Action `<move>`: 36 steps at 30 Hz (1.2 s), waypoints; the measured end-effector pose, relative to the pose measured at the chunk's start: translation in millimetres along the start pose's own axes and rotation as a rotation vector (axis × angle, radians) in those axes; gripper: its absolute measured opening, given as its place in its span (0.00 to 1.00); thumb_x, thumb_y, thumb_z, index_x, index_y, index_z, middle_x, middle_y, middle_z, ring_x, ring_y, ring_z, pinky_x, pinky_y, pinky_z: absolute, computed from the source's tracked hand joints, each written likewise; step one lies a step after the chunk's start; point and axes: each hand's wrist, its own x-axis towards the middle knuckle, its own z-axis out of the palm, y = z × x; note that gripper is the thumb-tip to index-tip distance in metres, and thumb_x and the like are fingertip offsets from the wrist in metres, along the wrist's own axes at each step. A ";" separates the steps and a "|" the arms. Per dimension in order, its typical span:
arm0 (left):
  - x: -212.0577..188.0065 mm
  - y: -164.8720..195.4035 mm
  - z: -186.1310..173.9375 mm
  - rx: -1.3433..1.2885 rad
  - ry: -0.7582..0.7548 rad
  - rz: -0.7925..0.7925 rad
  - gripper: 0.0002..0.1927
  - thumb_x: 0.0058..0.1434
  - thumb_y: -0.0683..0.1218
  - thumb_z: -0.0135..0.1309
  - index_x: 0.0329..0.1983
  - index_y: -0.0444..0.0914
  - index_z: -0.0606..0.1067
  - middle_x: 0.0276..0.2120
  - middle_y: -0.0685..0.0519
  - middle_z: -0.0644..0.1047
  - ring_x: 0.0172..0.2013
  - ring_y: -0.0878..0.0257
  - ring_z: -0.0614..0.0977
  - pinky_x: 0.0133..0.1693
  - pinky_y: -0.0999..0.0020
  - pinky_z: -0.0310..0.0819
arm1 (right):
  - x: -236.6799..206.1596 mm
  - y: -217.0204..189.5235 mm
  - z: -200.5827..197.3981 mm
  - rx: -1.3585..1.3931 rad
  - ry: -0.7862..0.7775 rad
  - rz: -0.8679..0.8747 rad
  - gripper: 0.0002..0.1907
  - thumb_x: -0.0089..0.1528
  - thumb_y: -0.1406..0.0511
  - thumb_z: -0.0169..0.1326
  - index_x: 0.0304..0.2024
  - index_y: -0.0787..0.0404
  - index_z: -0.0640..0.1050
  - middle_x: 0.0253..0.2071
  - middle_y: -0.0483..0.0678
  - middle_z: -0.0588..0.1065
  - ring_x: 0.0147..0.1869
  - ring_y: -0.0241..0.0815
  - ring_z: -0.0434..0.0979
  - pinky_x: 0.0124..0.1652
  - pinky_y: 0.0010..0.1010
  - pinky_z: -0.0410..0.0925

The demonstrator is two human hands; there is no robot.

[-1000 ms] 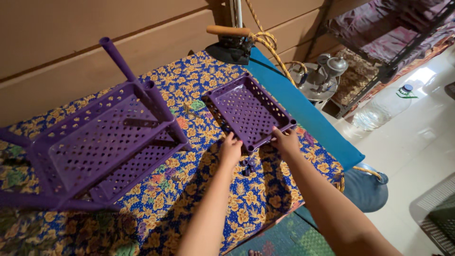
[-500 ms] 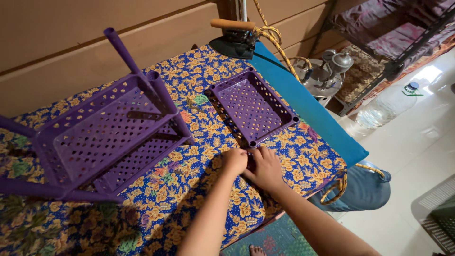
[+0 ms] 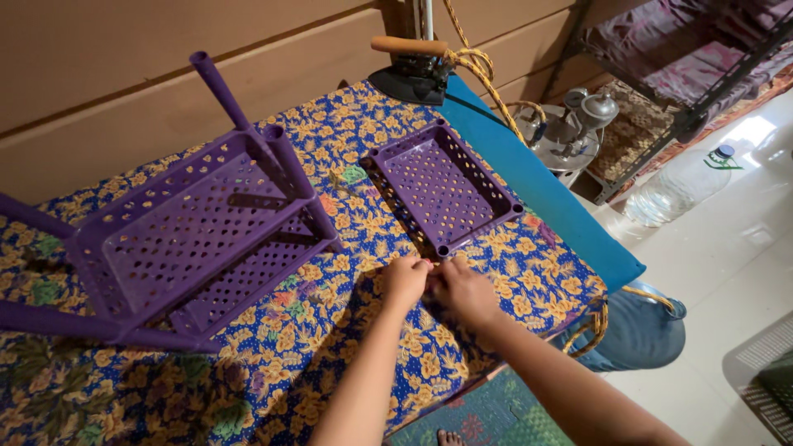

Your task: The person takes apart a small purple plastic multi-tier storage rack on a table. They pull the perforated trays apart, detach the cylindrical leg posts from the tray corners one by one, and set the separated trays and posts on the table.

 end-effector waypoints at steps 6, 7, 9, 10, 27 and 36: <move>5.6 16.6 -19.0 -0.200 0.153 0.133 0.11 0.61 0.48 0.57 0.41 0.39 0.83 0.34 0.48 0.85 0.35 0.59 0.86 0.40 0.64 0.79 | 65.0 20.2 -19.6 0.004 0.199 0.015 0.10 0.61 0.60 0.59 0.42 0.55 0.76 0.39 0.52 0.73 0.36 0.59 0.78 0.33 0.48 0.71; 8.3 17.3 -19.3 -0.158 0.156 0.130 0.11 0.60 0.48 0.57 0.41 0.39 0.84 0.34 0.48 0.85 0.35 0.60 0.86 0.40 0.65 0.79 | 77.8 26.9 -19.6 -0.042 0.128 0.028 0.12 0.60 0.58 0.60 0.42 0.55 0.76 0.39 0.52 0.73 0.35 0.59 0.78 0.33 0.48 0.71; 12.8 17.5 -16.5 -0.135 0.131 0.117 0.12 0.60 0.48 0.58 0.43 0.39 0.84 0.34 0.48 0.84 0.35 0.60 0.85 0.41 0.66 0.78 | 95.4 41.3 -17.0 -0.129 -0.021 0.052 0.15 0.58 0.55 0.62 0.41 0.55 0.76 0.38 0.52 0.73 0.33 0.58 0.78 0.31 0.48 0.71; 13.1 16.5 -13.4 -0.156 0.097 0.101 0.13 0.61 0.49 0.58 0.44 0.39 0.83 0.35 0.49 0.84 0.35 0.60 0.85 0.41 0.66 0.78 | 99.1 47.5 -14.2 -0.146 -0.075 0.031 0.15 0.59 0.54 0.61 0.42 0.54 0.76 0.39 0.51 0.73 0.35 0.57 0.78 0.33 0.48 0.71; 0.9 4.0 -63.3 -0.241 0.252 0.081 0.10 0.62 0.46 0.56 0.44 0.39 0.83 0.34 0.50 0.85 0.35 0.63 0.85 0.39 0.68 0.78 | 117.9 38.7 -17.0 0.067 0.001 -0.009 0.09 0.59 0.62 0.60 0.42 0.54 0.83 0.42 0.50 0.77 0.48 0.52 0.78 0.47 0.43 0.71; -42.6 29.1 -152.0 -0.236 0.601 0.149 0.08 0.63 0.44 0.56 0.43 0.38 0.82 0.30 0.51 0.84 0.30 0.64 0.82 0.37 0.69 0.76 | 168.1 -66.6 7.4 0.939 -0.165 0.043 0.18 0.64 0.66 0.61 0.55 0.62 0.76 0.48 0.47 0.80 0.53 0.38 0.80 0.51 0.31 0.75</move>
